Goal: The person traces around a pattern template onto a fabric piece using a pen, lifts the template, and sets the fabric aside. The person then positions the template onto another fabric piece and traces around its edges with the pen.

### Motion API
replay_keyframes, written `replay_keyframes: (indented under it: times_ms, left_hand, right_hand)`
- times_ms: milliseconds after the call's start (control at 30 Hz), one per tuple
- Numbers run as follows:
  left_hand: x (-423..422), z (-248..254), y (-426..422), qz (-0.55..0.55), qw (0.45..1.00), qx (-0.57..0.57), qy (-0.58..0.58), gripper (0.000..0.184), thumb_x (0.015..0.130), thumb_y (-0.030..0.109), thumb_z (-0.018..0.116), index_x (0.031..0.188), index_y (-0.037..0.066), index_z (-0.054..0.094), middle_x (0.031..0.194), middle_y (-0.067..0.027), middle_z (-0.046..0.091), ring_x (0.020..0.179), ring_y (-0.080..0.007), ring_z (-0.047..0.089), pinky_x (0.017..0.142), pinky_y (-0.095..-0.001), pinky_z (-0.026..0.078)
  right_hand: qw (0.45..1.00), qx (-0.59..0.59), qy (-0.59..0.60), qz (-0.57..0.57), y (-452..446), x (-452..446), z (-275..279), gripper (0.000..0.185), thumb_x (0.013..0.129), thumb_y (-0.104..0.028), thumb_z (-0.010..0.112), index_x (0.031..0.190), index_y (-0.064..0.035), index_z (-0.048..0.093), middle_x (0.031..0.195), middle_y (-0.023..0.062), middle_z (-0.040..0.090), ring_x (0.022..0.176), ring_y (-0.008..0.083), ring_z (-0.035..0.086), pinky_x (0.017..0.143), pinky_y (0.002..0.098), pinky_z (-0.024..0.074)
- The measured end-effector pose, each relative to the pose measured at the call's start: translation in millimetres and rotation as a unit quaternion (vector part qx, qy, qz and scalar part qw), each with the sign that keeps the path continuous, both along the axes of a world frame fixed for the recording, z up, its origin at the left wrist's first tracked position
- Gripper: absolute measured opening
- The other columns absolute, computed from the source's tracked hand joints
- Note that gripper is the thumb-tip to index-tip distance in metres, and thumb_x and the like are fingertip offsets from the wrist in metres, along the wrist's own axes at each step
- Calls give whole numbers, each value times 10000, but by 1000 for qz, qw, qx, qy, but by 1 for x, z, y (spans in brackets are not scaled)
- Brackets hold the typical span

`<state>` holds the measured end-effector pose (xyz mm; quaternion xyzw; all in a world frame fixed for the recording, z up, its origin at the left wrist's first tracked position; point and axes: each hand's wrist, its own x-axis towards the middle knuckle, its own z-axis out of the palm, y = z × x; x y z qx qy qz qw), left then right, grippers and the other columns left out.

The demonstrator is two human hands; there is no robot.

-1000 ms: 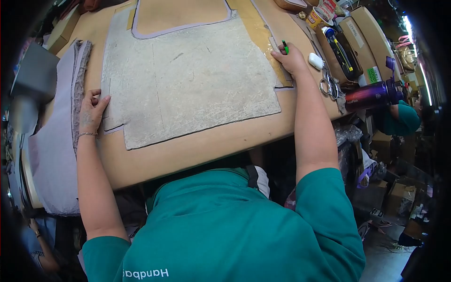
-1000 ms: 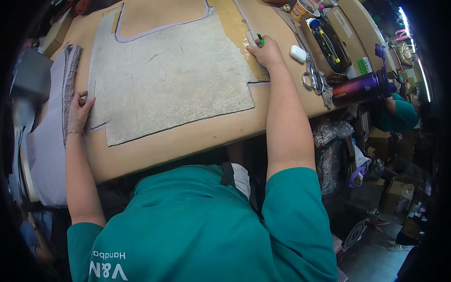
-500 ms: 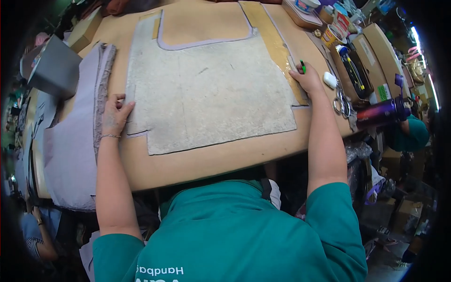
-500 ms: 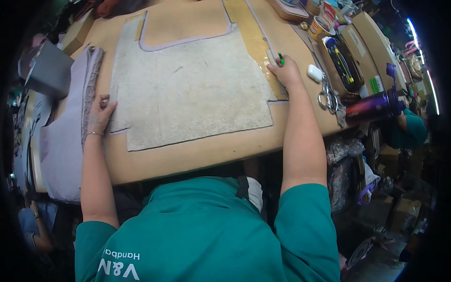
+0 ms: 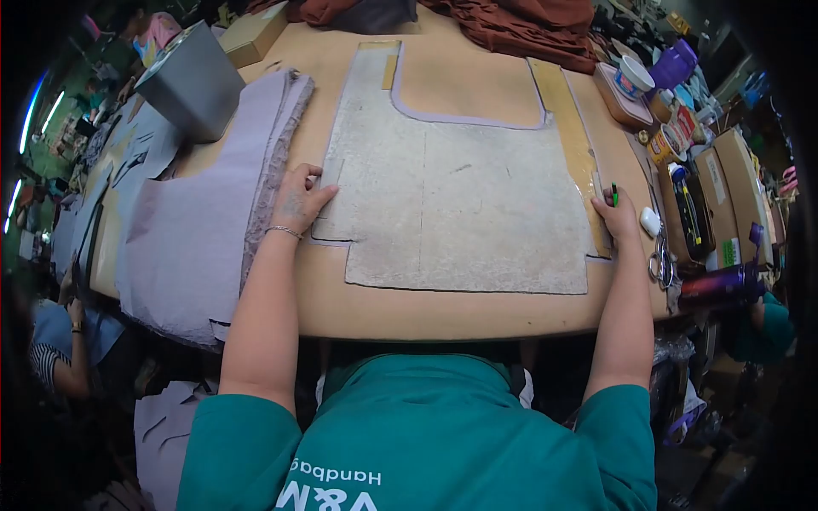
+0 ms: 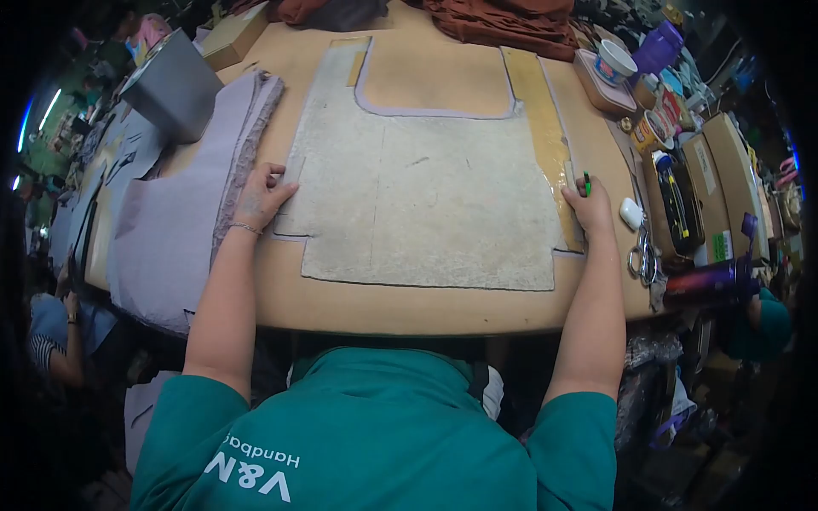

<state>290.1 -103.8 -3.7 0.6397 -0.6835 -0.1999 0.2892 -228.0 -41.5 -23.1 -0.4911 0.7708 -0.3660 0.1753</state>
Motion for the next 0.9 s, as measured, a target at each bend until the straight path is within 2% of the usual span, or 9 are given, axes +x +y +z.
replay_keyframes:
  times_ms: [100, 300, 400, 633, 900]
  left_hand:
    - [2, 0, -1, -4, 1000, 11, -29, 450, 666, 294, 694, 1018, 56, 544, 882, -125, 498, 817, -227, 499, 751, -318, 423]
    - [0, 4, 2, 0, 1000, 22, -18, 445, 672, 293, 689, 1024, 63, 541, 904, -127, 488, 839, -223, 491, 770, -317, 415]
    - [-2, 3, 2, 3, 1000, 9, 0, 441, 650, 266, 705, 991, 38, 544, 901, -153, 485, 822, -252, 494, 760, -332, 420]
    - [-1, 4, 1, 0, 1000, 12, -13, 433, 652, 270, 701, 981, 38, 541, 892, -151, 486, 822, -255, 492, 755, -333, 418]
    - [0, 1, 2, -5, 1000, -5, -14, 431, 656, 270, 699, 984, 38, 543, 897, -150, 488, 832, -251, 497, 761, -335, 419]
  right_hand:
    - [1000, 0, 0, -4, 0, 1, 1, 342, 672, -140, 706, 886, 37, 505, 792, 59, 532, 726, 127, 497, 667, 252, 417]
    - [1000, 7, 0, -1, -1, -3, -2, 342, 670, -130, 704, 902, 32, 513, 790, 62, 537, 724, 130, 499, 671, 259, 422]
    - [1000, -3, -1, -6, 1, 3, 2, 340, 670, -129, 704, 906, 29, 516, 791, 64, 539, 718, 135, 500, 671, 262, 423]
    - [1000, 8, -3, -8, -1, 1, -1, 339, 668, -126, 700, 904, 33, 515, 797, 74, 544, 732, 144, 509, 676, 264, 423]
    - [1000, 28, -6, -6, 6, 14, 14, 424, 679, -119, 681, 1034, 40, 513, 883, 120, 555, 810, 183, 525, 736, 292, 426]
